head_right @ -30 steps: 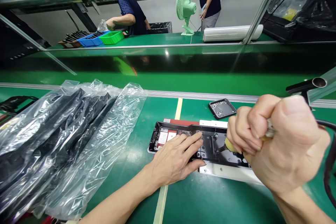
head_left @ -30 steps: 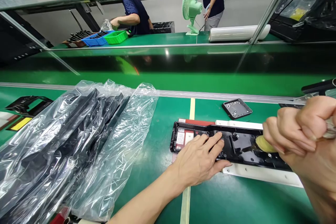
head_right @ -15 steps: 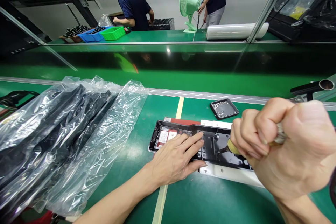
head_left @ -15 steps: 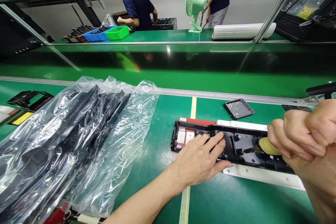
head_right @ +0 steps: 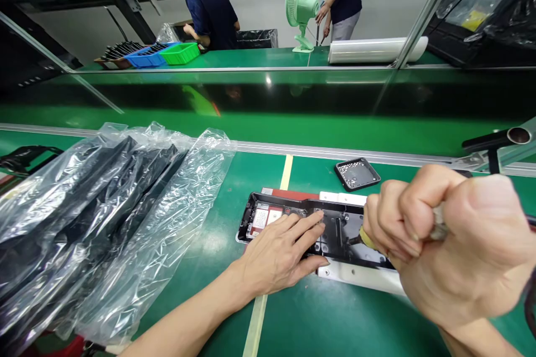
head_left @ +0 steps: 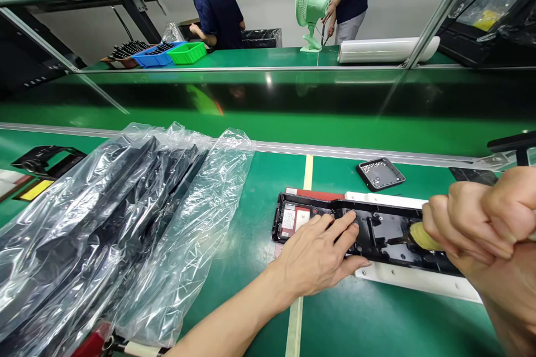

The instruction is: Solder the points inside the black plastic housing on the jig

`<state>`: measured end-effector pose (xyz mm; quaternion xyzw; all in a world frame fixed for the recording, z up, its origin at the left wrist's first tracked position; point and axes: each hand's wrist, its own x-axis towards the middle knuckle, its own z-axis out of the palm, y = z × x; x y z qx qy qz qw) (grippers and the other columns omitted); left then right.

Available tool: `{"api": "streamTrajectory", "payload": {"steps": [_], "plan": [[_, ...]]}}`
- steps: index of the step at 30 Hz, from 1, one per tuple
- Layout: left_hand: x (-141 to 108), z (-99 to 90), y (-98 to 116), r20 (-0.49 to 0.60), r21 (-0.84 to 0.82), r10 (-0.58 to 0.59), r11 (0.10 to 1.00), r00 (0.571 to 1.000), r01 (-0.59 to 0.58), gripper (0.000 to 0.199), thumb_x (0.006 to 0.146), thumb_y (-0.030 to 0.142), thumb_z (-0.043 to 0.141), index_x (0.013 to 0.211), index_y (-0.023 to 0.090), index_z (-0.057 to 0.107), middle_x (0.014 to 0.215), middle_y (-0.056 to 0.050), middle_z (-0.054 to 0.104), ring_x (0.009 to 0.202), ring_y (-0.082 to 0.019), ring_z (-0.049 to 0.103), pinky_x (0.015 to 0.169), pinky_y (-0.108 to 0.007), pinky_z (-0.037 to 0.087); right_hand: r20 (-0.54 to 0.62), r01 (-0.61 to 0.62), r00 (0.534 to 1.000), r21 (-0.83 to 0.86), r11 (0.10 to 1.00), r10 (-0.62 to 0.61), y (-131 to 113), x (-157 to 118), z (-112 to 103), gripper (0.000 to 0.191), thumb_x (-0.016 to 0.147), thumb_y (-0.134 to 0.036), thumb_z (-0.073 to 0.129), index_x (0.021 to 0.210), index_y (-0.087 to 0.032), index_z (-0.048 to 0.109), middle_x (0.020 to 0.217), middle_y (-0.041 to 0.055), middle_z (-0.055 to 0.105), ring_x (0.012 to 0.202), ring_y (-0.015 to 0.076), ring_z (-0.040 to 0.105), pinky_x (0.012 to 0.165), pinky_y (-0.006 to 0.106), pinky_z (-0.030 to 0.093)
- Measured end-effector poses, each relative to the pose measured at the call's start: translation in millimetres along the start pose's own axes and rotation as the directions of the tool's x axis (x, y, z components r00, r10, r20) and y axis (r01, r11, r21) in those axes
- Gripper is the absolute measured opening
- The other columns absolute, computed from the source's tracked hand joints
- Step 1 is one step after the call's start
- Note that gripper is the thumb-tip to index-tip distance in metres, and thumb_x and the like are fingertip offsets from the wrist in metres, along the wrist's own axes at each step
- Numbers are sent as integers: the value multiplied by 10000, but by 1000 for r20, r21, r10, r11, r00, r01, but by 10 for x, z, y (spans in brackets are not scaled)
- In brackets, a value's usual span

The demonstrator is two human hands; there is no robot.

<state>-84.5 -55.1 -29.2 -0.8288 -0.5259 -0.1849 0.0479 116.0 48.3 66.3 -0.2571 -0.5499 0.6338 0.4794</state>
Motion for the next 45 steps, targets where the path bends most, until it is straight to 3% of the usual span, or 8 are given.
{"api": "streamTrajectory", "payload": {"steps": [6,11,18,26,31,38,45], "plan": [[-5,9,0,9,0,2,1000,1000,-2,580,1064,567,371,1350,108,582,1518,-99,526,992,-237,615,853,-400,565,-18,18,1000,-15,1000,-18,-43,16,142,515,855,-614,652,535,-236,508,396,-28,358,309,152,359,309,343,298],[-4,3,-2,19,-3,-2,1000,1000,2,583,1068,565,357,1353,109,583,1523,-93,523,984,-243,621,831,-401,568,-99,49,994,-4,999,-49,-63,23,230,586,733,-655,762,476,-222,463,358,-43,320,278,123,283,278,313,230],[-12,8,3,18,-6,-7,1000,1000,7,576,1060,567,385,1352,113,585,1515,-98,530,983,-240,624,828,-404,574,-58,16,998,17,1000,-15,-72,9,181,535,810,-623,703,512,-229,499,396,-32,371,301,129,324,295,328,274],[-10,3,-2,15,-2,-1,1000,1000,1,577,1059,567,387,1348,108,584,1515,-109,527,977,-231,622,823,-394,575,-97,28,995,4,1000,-27,-109,47,304,593,653,-649,823,453,-221,465,341,-45,323,261,126,279,262,322,239],[-10,8,3,14,2,1,1000,1000,-1,576,1057,570,391,1353,112,576,1498,-132,537,993,-228,637,828,-388,573,-119,54,991,-17,998,-56,-88,28,312,626,672,-670,799,448,-213,435,339,-47,304,257,111,264,261,305,232],[-13,10,-1,20,-7,-5,1000,1000,5,587,1067,570,356,1354,111,584,1517,-101,528,994,-243,626,840,-402,572,-30,39,999,-4,999,-39,-71,12,209,551,802,-633,708,501,-226,493,371,-41,344,290,122,307,291,312,271],[-11,10,-4,19,-13,-2,1000,1000,2,587,1065,570,370,1358,106,580,1523,-92,523,978,-239,615,835,-401,570,-102,55,993,-29,998,-58,-99,36,326,620,693,-680,778,454,-217,443,340,-47,309,272,113,274,268,294,243]]}}
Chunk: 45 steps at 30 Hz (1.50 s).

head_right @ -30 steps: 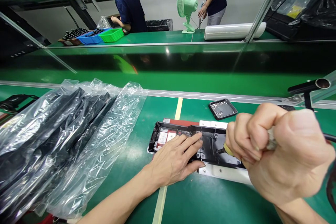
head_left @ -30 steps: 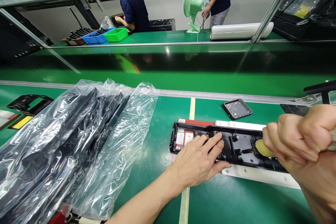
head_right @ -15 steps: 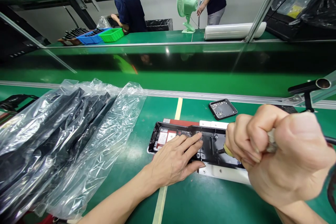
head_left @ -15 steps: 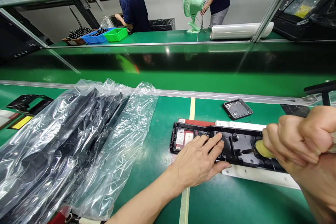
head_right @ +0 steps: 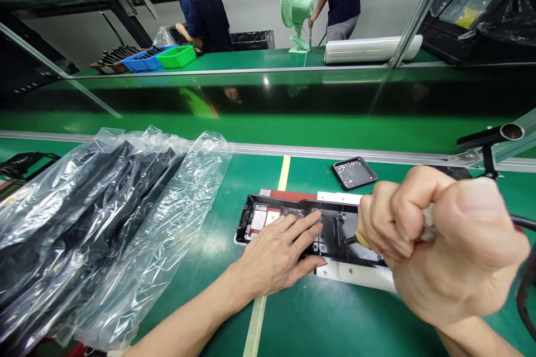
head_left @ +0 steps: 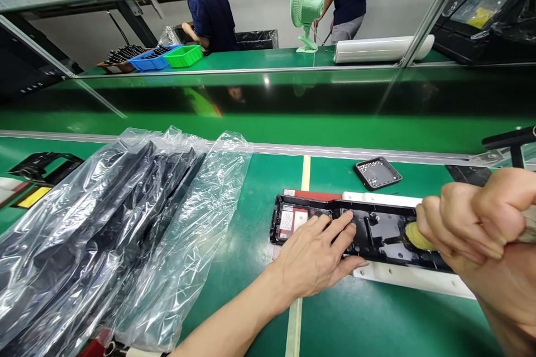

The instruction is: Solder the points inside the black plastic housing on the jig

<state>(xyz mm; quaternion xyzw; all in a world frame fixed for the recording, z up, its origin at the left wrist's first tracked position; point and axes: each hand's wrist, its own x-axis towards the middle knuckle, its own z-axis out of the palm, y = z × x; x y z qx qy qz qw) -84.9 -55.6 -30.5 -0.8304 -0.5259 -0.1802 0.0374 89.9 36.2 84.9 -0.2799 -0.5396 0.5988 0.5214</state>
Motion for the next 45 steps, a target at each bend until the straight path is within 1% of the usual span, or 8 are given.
{"api": "streamTrajectory", "payload": {"steps": [4,9,14,22,28,33,36,45], "plan": [[3,-1,-2,4,-6,-3,1000,1000,3,593,1065,571,367,1364,103,574,1523,-91,523,986,-245,615,836,-406,569,29,-20,999,-2,1000,20,-6,-16,-1,620,730,-701,732,456,-217,457,337,-42,305,285,109,273,285,292,250],[5,2,-6,4,-6,-1,1000,1000,1,590,1065,570,370,1360,102,576,1518,-95,528,990,-246,614,841,-407,568,108,-21,994,19,1000,19,25,-31,-109,554,777,-655,718,497,-231,497,359,-45,331,307,120,295,306,308,267],[9,2,3,-14,-8,2,1000,1000,-2,585,1063,570,378,1343,101,586,1506,-92,539,960,-243,608,817,-405,569,174,-58,983,42,997,50,72,-51,-224,496,887,-638,570,562,-263,570,397,-36,371,340,144,335,341,330,302],[7,3,2,-25,-8,2,1000,1000,-2,588,1062,572,379,1348,102,586,1500,-88,546,949,-238,604,811,-397,567,162,-71,985,33,997,64,103,-71,-256,484,922,-610,512,583,-273,586,411,-29,389,355,151,356,360,330,306],[7,6,1,-24,-2,3,1000,1000,-4,581,1058,570,394,1344,103,589,1500,-93,545,953,-238,614,820,-398,570,104,-61,993,17,998,58,54,-67,-175,579,836,-746,576,535,-253,541,386,-35,350,334,139,327,339,317,292],[4,10,6,-35,2,-5,1000,999,5,587,1057,572,392,1359,106,582,1515,-83,534,995,-246,612,842,-398,574,44,-76,996,54,996,73,-34,-19,-26,503,769,-595,716,471,-231,538,353,-32,331,313,116,296,310,288,261],[-4,17,4,-37,7,-3,1000,999,4,587,1056,575,392,1363,111,580,1529,-77,520,1007,-248,615,863,-402,572,30,-107,994,91,990,105,-62,-5,27,463,746,-515,741,448,-222,541,348,-22,333,313,114,305,297,277,255],[-4,12,0,-20,8,-2,1000,1000,2,592,1062,573,372,1371,110,573,1520,-85,529,981,-241,620,844,-401,574,8,-117,993,103,988,117,-53,-56,-1,476,729,-547,748,442,-226,547,342,-18,339,317,120,309,300,281,254]]}}
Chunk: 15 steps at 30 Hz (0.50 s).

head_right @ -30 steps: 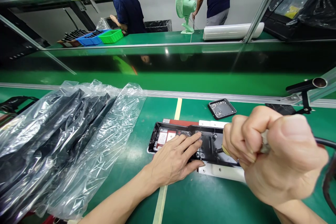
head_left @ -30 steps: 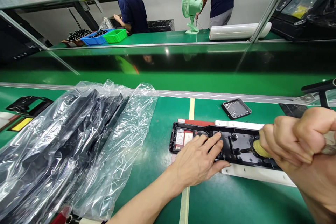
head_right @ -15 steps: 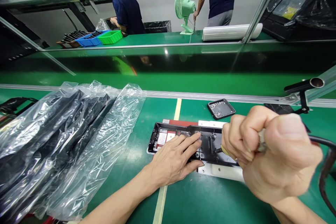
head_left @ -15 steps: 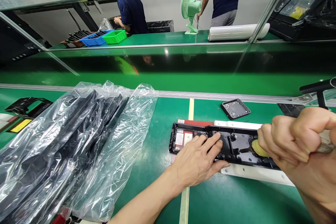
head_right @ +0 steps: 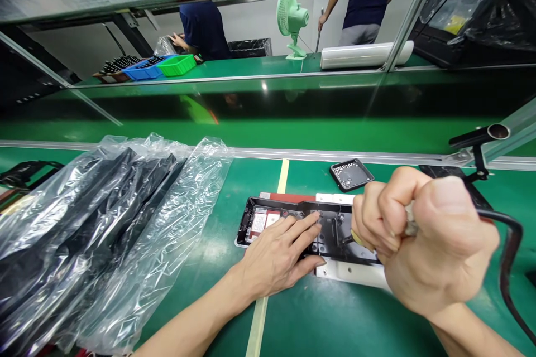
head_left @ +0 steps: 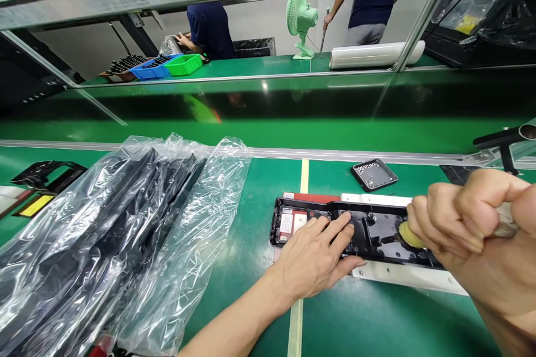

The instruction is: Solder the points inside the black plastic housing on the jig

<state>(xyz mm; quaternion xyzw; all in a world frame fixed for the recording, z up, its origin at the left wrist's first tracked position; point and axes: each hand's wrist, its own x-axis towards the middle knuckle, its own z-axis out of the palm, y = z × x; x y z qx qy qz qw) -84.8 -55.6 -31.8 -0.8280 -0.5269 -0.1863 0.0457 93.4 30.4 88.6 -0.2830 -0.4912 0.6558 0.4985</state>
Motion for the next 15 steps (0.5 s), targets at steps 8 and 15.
{"api": "streamTrajectory", "payload": {"steps": [8,15], "plan": [[0,-1,-1,-5,11,5,1000,1000,-5,585,1061,568,379,1372,109,568,1517,-113,526,1011,-243,631,866,-392,559,-36,6,999,-19,1000,-7,-3,10,81,489,743,-540,730,429,-226,525,333,-23,315,314,112,288,307,277,246],[-1,-1,0,-5,5,1,1000,1000,-1,579,1058,562,399,1377,108,568,1521,-102,525,1009,-241,619,858,-398,567,-33,24,999,-27,999,-24,5,-3,77,472,741,-528,716,432,-225,526,335,-21,302,316,116,293,309,281,249]]}}
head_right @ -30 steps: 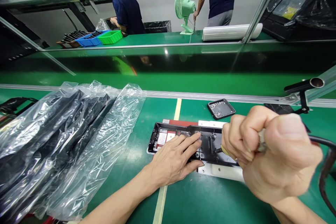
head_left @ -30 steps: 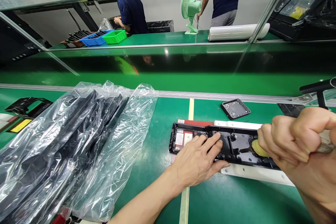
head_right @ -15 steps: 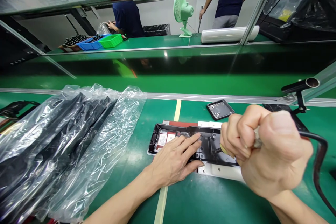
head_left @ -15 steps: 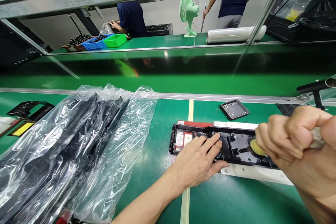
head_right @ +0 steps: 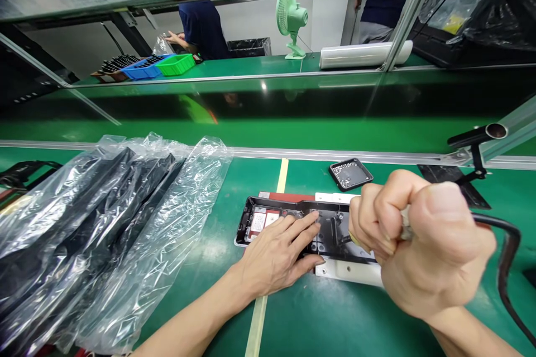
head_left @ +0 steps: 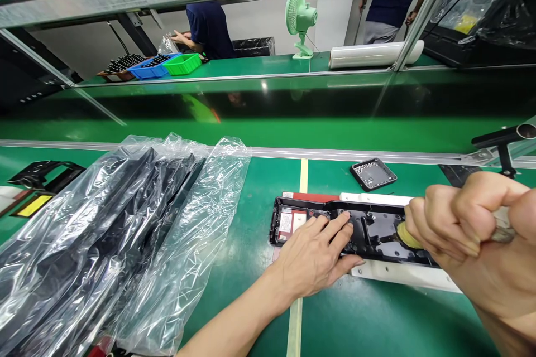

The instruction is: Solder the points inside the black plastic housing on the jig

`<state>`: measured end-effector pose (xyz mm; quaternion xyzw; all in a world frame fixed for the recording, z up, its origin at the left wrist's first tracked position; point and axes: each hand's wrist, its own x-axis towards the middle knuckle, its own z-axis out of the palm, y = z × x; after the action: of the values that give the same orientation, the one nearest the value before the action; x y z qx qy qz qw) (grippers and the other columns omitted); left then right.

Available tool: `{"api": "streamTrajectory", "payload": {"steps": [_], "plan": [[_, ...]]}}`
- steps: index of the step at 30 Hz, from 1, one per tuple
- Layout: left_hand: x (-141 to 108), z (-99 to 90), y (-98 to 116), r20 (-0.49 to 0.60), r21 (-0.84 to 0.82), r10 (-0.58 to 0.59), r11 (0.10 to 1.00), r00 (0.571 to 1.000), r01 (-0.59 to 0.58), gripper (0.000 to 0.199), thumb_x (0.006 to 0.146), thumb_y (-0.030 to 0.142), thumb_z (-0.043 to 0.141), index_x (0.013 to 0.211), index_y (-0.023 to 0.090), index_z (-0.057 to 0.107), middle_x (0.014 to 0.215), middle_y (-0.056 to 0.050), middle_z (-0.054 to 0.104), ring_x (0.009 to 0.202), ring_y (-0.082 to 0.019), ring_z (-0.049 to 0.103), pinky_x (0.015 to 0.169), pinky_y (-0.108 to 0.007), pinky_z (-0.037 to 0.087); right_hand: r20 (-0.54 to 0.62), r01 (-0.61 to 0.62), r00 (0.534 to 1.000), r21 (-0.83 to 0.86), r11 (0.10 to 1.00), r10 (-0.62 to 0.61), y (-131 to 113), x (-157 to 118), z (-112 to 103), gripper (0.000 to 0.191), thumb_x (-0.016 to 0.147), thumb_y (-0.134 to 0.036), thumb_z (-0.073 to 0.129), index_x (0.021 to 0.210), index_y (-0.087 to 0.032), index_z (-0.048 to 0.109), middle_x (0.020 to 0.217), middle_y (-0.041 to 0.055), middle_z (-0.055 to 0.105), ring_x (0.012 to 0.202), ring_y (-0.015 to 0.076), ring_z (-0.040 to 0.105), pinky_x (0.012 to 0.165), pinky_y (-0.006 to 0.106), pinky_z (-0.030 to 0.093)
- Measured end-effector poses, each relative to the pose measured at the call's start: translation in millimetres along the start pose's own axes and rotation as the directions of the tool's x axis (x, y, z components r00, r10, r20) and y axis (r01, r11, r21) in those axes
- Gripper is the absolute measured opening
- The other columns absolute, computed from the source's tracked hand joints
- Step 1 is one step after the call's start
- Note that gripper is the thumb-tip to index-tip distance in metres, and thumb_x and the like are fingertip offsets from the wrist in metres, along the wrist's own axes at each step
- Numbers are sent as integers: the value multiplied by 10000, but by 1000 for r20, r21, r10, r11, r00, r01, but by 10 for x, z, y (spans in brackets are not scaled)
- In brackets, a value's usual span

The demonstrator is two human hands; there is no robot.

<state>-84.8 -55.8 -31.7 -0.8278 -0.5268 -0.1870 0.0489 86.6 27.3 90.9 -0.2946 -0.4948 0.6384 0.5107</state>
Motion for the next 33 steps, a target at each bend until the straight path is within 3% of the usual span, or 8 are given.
{"api": "streamTrajectory", "payload": {"steps": [16,33], "plan": [[3,-20,-4,-1,-7,4,1000,1000,-4,569,1062,560,389,1353,110,578,1497,-89,549,959,-237,614,810,-396,566,96,15,995,10,1000,-16,34,21,-72,477,799,-534,675,474,-218,526,347,-23,327,328,111,316,328,275,284],[5,-18,2,-1,-7,3,1000,1000,-3,571,1064,557,381,1352,107,581,1497,-121,546,967,-235,627,823,-399,575,57,12,998,14,1000,-13,12,-2,-52,496,779,-544,694,447,-219,520,338,-20,315,317,113,305,316,286,273]]}}
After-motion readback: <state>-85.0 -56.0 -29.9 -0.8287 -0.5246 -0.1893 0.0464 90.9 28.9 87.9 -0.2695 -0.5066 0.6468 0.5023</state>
